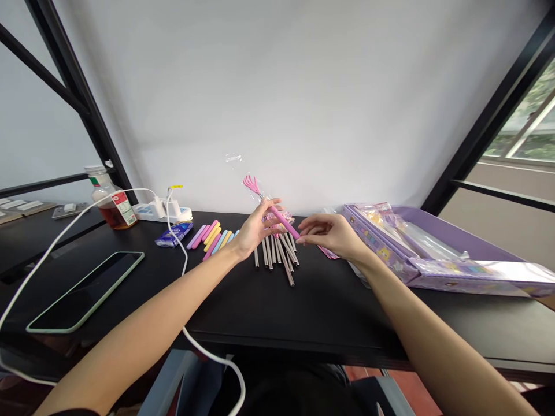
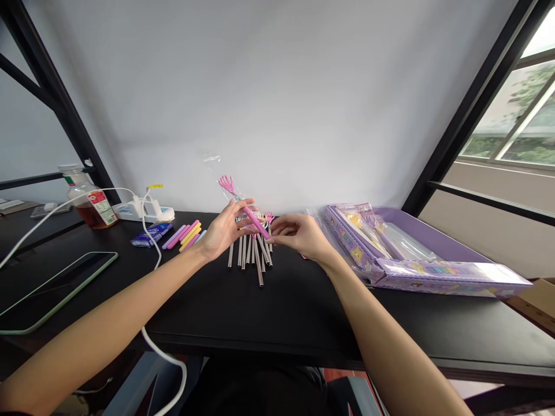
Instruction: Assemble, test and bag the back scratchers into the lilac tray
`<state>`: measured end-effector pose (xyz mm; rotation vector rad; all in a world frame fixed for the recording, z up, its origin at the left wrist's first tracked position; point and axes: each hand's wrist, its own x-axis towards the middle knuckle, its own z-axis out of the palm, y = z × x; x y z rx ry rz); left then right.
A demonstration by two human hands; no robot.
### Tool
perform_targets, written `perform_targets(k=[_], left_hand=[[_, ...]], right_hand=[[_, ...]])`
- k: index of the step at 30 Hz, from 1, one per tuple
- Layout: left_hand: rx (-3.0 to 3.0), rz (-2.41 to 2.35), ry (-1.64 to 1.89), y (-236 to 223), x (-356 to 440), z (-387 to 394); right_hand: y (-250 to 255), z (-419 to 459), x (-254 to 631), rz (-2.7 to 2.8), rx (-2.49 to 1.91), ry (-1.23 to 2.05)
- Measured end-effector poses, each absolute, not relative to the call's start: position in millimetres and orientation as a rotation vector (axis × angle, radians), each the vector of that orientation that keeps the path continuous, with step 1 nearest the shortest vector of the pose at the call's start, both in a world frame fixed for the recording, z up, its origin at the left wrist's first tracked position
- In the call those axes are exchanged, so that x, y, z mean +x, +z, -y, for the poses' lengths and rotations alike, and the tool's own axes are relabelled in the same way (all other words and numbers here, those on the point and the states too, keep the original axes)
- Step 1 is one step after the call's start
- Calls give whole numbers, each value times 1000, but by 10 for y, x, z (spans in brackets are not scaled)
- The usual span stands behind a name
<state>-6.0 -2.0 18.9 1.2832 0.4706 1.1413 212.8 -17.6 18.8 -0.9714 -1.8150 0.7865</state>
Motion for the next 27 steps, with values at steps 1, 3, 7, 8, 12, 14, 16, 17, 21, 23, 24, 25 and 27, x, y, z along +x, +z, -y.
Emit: perform_targets(k=[1, 3, 7, 8, 12, 14, 16, 17, 21, 23, 24, 25, 27], left_hand=[[1288, -457, 1115, 190, -57, 29], [1325, -423, 1036, 179, -30, 71], [1444, -366, 844, 122, 69, 204], [1466, -357, 811, 105, 87, 228], [1530, -340, 762, 47, 91, 237], [1559, -345, 759, 33, 74, 208], [1586, -351, 777, 33, 63, 181], [1598, -347, 790, 37, 61, 172], [1610, -328, 838, 70, 63, 161], [1588, -330, 862, 86, 59, 161], [1579, -326, 870, 92, 56, 161], [1575, -320, 873, 95, 53, 161], [1582, -310, 869, 98, 49, 160]], right_hand=[[177, 167, 2131, 1783, -991, 721], [164, 150, 2148, 1738, -1023, 581], [172, 140, 2191, 1734, -1022, 472], [177, 143, 2196, 1734, -1019, 478], [192, 172, 2181, 1764, -1022, 480], [195, 187, 2155, 1801, -1034, 496], [203, 199, 2131, 1815, -1035, 536], [210, 204, 2127, 1809, -1022, 565], [256, 220, 2186, 1761, -865, 790], [277, 227, 2242, 1752, -792, 915], [284, 231, 2264, 1756, -769, 955], [291, 235, 2277, 1775, -754, 974], [299, 246, 2274, 1849, -745, 956]])
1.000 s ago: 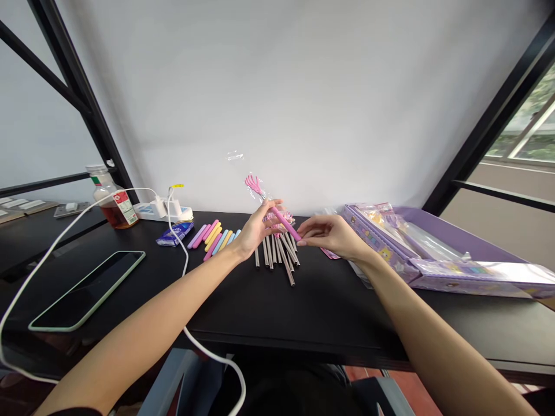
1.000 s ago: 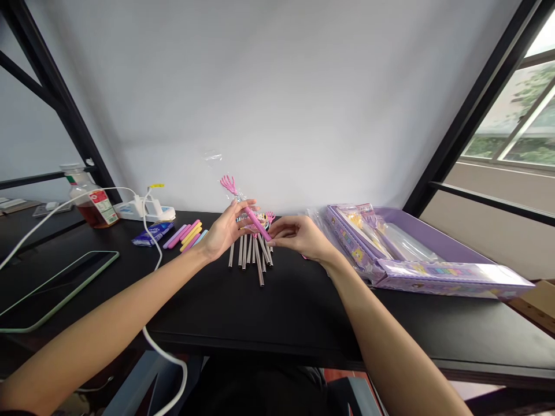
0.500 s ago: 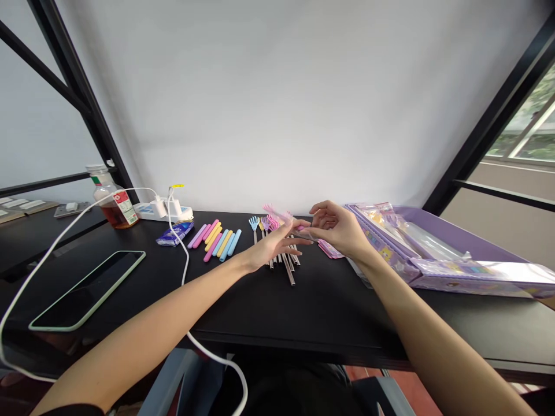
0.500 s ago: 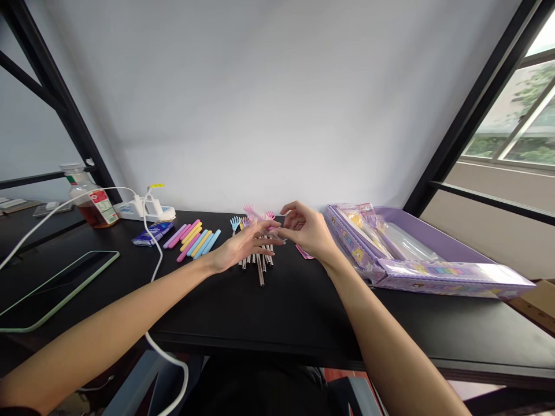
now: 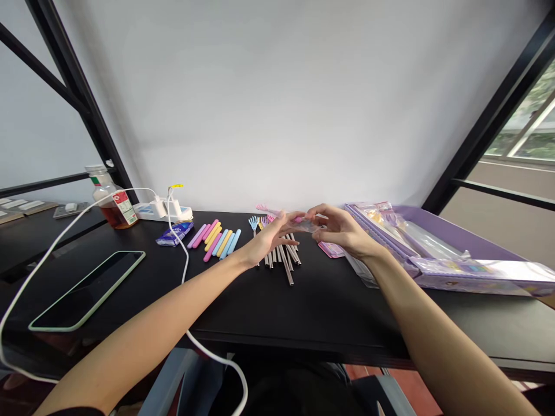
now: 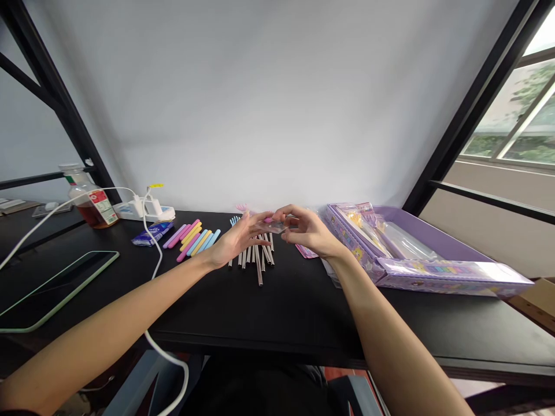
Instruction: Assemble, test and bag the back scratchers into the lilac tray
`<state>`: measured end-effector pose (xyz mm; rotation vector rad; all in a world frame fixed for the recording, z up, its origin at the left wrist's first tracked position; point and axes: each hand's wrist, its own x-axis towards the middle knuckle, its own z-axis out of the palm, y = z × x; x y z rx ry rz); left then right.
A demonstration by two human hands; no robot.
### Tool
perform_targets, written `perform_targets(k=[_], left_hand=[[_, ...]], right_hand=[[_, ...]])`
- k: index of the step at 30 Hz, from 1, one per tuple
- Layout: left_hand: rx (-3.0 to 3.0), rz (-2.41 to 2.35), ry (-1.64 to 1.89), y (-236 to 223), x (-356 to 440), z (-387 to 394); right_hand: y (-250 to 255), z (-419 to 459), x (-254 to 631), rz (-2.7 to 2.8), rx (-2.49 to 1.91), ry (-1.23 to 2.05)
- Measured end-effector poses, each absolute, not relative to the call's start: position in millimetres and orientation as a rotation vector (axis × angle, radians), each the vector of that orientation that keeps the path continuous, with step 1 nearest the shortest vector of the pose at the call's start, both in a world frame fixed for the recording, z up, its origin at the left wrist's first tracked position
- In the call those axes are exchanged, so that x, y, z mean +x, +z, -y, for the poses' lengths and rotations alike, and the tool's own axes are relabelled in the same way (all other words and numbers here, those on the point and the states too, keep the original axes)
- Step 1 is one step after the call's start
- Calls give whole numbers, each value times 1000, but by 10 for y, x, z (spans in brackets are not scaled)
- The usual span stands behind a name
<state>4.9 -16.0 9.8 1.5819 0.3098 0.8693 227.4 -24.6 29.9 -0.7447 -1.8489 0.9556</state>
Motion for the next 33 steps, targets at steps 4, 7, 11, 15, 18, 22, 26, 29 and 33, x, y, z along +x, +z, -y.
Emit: perform_targets(k=[4, 7, 11, 15, 18, 22, 26, 29, 33], left_hand=[[1599, -329, 877, 87, 57, 167], [1638, -322, 870, 79, 74, 182], [1736, -352, 893, 70, 105, 200], [1835, -442, 984, 38, 125, 190], [1880, -496, 1044, 26, 112, 178], [1962, -489, 1074, 51, 81, 196], [1984, -482, 1069, 80, 89, 240], [1999, -490, 1060, 100, 103, 264], [2053, -492, 1013, 123, 90, 274]], right_hand=[[293, 242, 2211, 1847, -786, 778], [263, 201, 2196, 1725, -803, 730], [211, 136, 2200, 1644, -832, 745], [180, 116, 2171, 1620, -885, 745], [192, 154, 2142, 1582, -956, 839], [250, 239, 2131, 1598, -980, 1142], [285, 270, 2144, 1655, -848, 1269], [266, 243, 2150, 1622, -789, 1242], [239, 224, 2150, 1607, -773, 1222]])
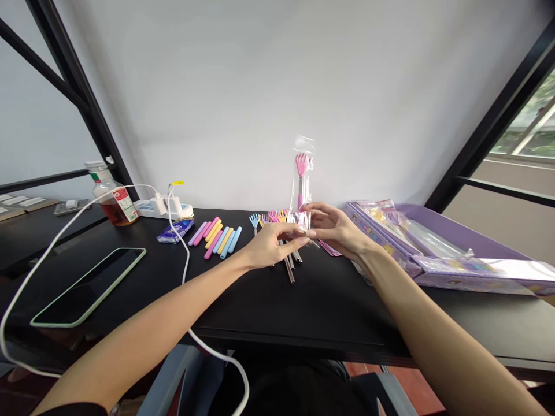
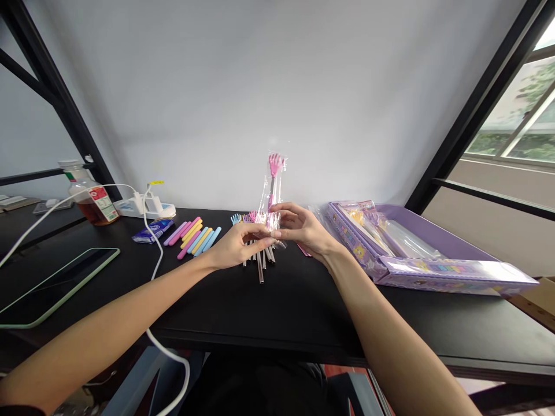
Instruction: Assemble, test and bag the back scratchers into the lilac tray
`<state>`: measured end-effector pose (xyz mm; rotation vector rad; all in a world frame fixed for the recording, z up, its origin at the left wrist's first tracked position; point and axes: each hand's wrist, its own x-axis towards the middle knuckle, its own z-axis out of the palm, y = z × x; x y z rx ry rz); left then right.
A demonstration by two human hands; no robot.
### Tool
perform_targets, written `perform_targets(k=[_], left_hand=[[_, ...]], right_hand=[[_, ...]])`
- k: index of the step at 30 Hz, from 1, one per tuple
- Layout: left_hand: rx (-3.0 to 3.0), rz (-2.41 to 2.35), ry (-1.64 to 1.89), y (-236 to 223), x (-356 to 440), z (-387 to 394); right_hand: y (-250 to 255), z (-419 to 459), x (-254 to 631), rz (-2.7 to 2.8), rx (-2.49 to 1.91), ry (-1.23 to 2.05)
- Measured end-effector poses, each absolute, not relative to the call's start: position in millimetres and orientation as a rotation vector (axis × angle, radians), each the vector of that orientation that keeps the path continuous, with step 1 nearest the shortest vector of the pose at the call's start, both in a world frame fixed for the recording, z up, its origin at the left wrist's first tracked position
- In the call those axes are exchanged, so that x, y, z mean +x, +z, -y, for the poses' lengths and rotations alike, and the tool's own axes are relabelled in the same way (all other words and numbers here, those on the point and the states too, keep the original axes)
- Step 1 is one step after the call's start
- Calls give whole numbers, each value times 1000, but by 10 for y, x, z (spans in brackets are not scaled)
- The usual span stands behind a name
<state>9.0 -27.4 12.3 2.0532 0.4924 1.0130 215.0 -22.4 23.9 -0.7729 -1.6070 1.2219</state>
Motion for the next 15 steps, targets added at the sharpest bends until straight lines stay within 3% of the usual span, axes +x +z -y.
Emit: perform_targets(k=[15], left_hand=[[1777, -555, 1079, 71, 95, 257]], right_hand=[[211, 190, 2140, 1700, -766, 883]])
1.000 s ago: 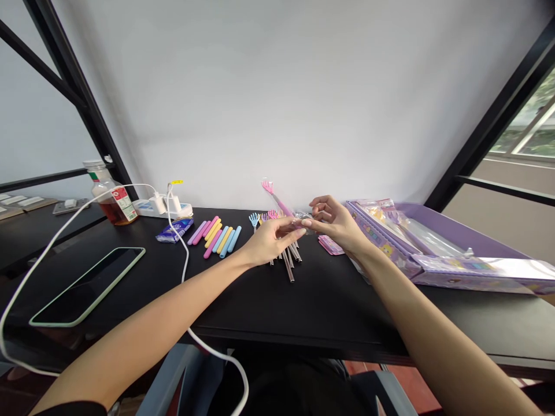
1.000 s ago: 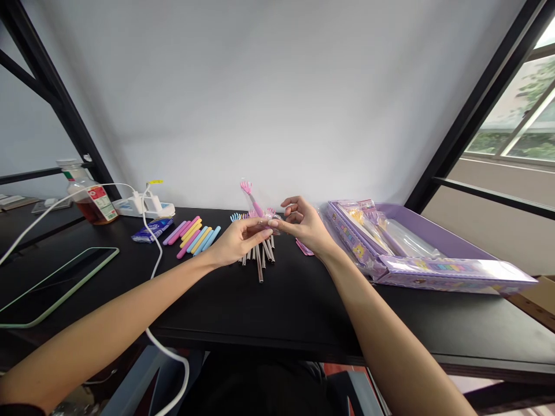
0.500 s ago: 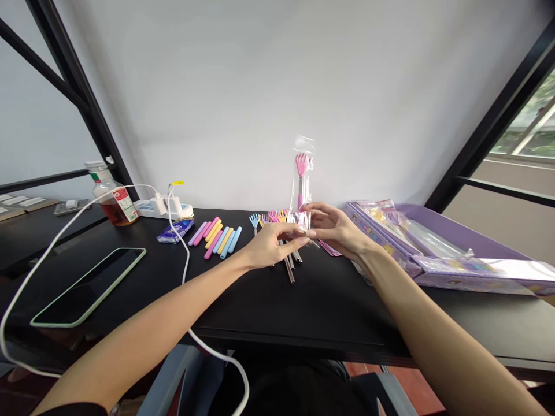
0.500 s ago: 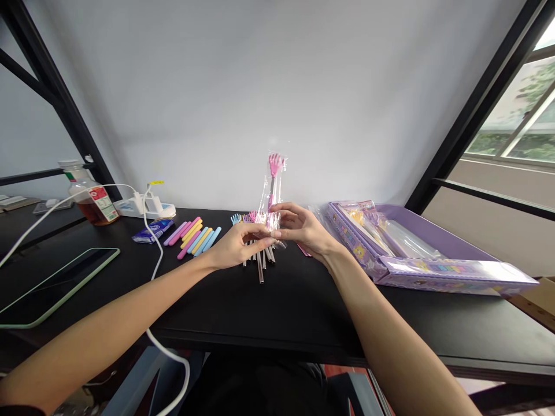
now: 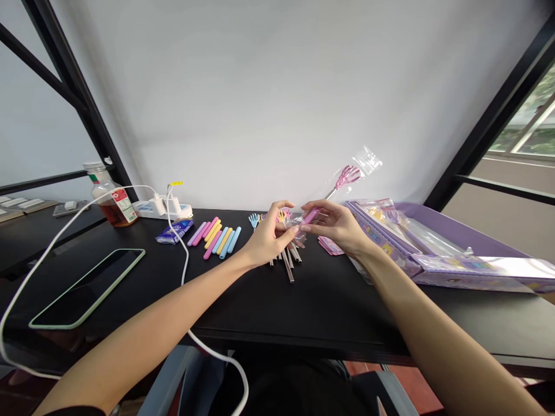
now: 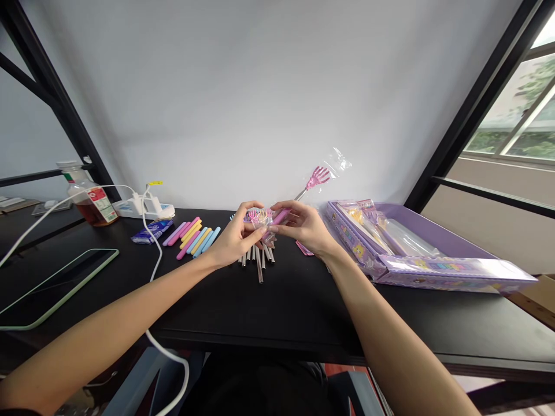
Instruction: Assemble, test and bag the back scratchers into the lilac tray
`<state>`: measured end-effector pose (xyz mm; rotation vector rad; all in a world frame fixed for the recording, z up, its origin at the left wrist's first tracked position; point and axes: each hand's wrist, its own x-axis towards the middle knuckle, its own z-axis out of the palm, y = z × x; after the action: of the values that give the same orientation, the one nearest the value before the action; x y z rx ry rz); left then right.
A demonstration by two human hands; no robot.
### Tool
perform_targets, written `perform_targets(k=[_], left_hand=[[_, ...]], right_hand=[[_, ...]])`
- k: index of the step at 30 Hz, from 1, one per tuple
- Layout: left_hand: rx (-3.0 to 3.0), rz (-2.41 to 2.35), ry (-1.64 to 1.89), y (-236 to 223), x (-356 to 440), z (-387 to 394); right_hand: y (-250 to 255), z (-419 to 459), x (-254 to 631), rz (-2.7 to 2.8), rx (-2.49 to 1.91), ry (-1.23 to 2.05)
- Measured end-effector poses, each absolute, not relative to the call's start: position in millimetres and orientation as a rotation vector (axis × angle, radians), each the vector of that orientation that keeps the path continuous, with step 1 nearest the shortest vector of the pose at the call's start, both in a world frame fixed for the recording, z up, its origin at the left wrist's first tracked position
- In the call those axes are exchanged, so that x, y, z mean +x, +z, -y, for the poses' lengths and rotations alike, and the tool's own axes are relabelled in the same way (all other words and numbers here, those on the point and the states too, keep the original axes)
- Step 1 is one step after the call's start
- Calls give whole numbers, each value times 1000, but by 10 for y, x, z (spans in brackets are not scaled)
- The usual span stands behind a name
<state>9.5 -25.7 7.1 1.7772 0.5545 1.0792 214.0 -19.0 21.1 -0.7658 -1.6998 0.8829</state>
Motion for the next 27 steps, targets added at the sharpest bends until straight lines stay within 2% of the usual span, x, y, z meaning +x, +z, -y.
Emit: perform_targets(k=[8, 18, 27], left_hand=[[1753, -671, 1015, 84, 77, 154], [1786, -720, 1046, 193, 9, 114], [1655, -841, 1179, 154, -154, -96]], right_hand=[[211, 247, 2074, 1752, -784, 770], [278, 72, 2326, 1225, -860, 414], [284, 64, 2417, 1073, -934, 543]])
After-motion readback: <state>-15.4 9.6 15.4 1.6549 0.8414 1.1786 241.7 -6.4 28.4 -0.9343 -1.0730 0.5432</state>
